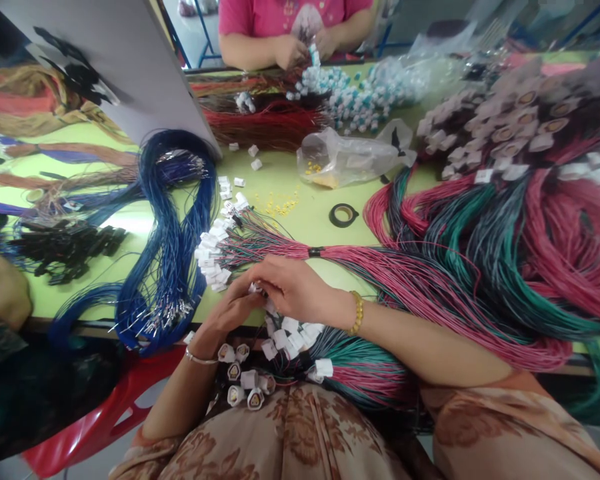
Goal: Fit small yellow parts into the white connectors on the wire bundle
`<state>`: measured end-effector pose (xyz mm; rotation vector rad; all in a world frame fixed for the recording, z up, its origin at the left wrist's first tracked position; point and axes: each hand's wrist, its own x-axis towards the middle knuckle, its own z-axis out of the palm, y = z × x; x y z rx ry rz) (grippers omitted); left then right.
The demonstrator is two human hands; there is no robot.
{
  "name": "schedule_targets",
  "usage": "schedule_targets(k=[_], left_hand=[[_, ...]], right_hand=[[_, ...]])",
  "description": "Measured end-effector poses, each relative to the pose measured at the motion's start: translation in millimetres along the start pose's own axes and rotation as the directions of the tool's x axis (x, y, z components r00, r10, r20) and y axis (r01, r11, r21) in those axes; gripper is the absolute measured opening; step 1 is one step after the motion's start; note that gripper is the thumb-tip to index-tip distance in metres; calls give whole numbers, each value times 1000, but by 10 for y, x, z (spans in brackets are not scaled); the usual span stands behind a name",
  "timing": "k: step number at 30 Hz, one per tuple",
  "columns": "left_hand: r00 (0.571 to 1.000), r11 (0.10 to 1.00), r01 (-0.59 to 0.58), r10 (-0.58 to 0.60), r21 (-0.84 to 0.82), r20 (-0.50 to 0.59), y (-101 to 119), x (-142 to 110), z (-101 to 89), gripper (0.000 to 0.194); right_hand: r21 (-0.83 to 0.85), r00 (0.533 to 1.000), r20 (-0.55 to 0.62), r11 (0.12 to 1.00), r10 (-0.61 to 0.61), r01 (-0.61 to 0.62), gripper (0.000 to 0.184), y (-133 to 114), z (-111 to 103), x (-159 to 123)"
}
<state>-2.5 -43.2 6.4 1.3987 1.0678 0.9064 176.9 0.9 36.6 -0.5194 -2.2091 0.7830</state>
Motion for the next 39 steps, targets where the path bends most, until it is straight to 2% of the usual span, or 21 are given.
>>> schedule_targets(k=[7,10,16,18,22,26,30,33,35,37,39], left_hand=[[1000,1000,-17,18,21,-16,8,0,17,33],[999,998,-7,10,60,-43,29,-3,39,30],[1000,1000,1,-1,4,-11,24,-4,52,40],[1000,1000,-11,11,4,-20,-2,0,47,38],[999,1000,-22,23,7,-44,-19,5,56,35],[998,999,-33,33,5,-61,3,-21,103,32],[998,998,-54,56,34,-38,-30,-66,160,32],[997,989,-62,68,137,-44,-54,-77,210,26],[995,953,-80,95,294,-36,-36,-76,258,28],[990,863,-135,142,486,24,8,-77,328,34],[975,736,-218,190,640,114,58,-81,422,39]], right_hand=[[-28,980,99,985,173,-171,16,-73,-11,16],[-48,970,92,974,227,-223,14,-61,6,-8],[89,916,67,913,395,-399,5,-24,69,-52],[28,930,77,932,359,-362,5,-42,52,-44],[-116,947,144,955,288,-273,16,-106,18,-69],[-196,949,174,954,263,-229,30,-157,121,-221],[-258,945,234,952,230,-168,32,-175,190,-308],[-281,925,242,934,293,-222,29,-142,42,-185],[-261,920,199,923,338,-282,25,-90,-96,-15],[-247,907,212,918,363,-310,20,-29,-170,186],[-303,874,313,911,372,-279,15,25,-133,374]])
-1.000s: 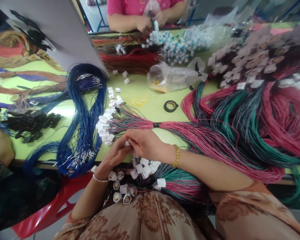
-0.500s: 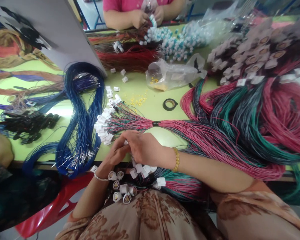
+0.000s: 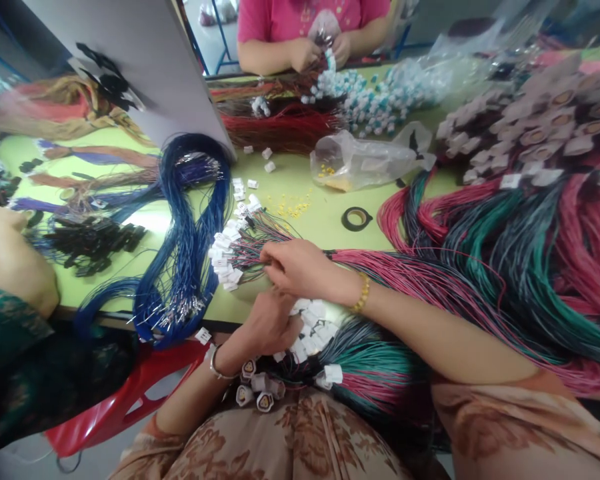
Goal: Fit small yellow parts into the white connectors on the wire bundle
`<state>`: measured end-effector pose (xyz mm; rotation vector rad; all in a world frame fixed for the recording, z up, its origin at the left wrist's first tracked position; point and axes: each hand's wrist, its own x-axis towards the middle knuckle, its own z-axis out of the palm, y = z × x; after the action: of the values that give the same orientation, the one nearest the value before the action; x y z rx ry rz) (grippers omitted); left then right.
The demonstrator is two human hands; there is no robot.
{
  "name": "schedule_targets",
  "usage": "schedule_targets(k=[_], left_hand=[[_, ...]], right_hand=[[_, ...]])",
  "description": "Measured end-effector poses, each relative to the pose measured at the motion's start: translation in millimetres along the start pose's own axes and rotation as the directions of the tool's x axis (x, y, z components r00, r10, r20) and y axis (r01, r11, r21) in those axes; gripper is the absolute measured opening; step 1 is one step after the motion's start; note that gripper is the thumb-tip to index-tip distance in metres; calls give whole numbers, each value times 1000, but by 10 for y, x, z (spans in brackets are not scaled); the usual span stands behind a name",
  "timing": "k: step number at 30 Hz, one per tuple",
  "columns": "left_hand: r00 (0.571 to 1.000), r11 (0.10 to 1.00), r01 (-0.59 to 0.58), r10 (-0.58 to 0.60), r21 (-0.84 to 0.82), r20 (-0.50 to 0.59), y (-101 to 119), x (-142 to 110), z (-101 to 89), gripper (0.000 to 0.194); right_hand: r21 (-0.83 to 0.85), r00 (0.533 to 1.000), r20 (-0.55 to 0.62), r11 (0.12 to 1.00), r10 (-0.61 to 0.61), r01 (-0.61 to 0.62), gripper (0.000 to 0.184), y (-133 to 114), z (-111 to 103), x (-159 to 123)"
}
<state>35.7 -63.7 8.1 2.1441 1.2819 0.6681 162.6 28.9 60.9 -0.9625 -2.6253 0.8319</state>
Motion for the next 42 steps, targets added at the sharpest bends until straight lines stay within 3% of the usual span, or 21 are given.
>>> schedule_targets(k=[2,5,10,12,14,16,17,19,21,22,24,26,29,32,34,38,42], left_hand=[[998,988,-58,54,144,28,97,13,67,38],[998,954,-52,44,294,35,217,26,196,30],[997,920,-52,25,388,73,336,-14,283,39],[994,941,-111,100,320,48,331,-65,250,50],[982,980,-157,168,121,-88,280,-131,200,52],[949,977,-102,39,-188,-314,193,-206,148,43],[908,930,-37,-121,-365,-402,143,-244,123,40],[747,701,94,-519,-707,-415,50,-322,81,32],[566,352,106,-790,-930,-235,-12,-393,46,21],[507,194,72,-852,-978,-132,-30,-419,31,25],[451,0,-7,-893,-1000,-3,-50,-432,-3,41],[441,-48,-58,-897,-997,18,-74,-373,-42,50],[516,11,-75,-855,-997,-48,-144,-163,-102,54],[633,216,-92,-741,-972,-225,-218,84,-131,56],[661,362,-118,-666,-925,-345,-260,215,-125,58],[636,582,-35,-614,-812,-467,-377,385,-125,65],[593,674,7,-598,-739,-540,-519,475,-228,53]], right_hand=[[-149,994,111,989,-10,26,23,-46,73,182],[-386,991,130,922,33,20,28,-111,268,381],[-453,991,102,891,82,-27,26,-15,463,486],[-404,996,40,913,74,-52,24,77,472,467],[-329,996,-36,940,81,-88,20,166,469,434],[-240,989,-103,962,108,-130,16,236,472,404],[-199,985,-130,970,117,-142,14,263,479,392],[-137,978,-179,981,111,-137,12,305,505,377],[-95,972,-221,990,79,-102,11,334,541,368],[-80,969,-239,993,63,-85,10,344,558,364],[-51,962,-269,997,47,-63,10,355,581,356],[-17,956,-289,998,49,-56,10,354,579,346],[37,951,-303,998,56,-48,9,343,540,324],[61,944,-326,997,59,-41,9,342,524,303],[37,943,-330,999,41,-30,10,348,555,291],[-106,971,-239,994,-16,-9,11,367,600,253],[-45,968,-143,978,-206,202,19,523,304,206]])
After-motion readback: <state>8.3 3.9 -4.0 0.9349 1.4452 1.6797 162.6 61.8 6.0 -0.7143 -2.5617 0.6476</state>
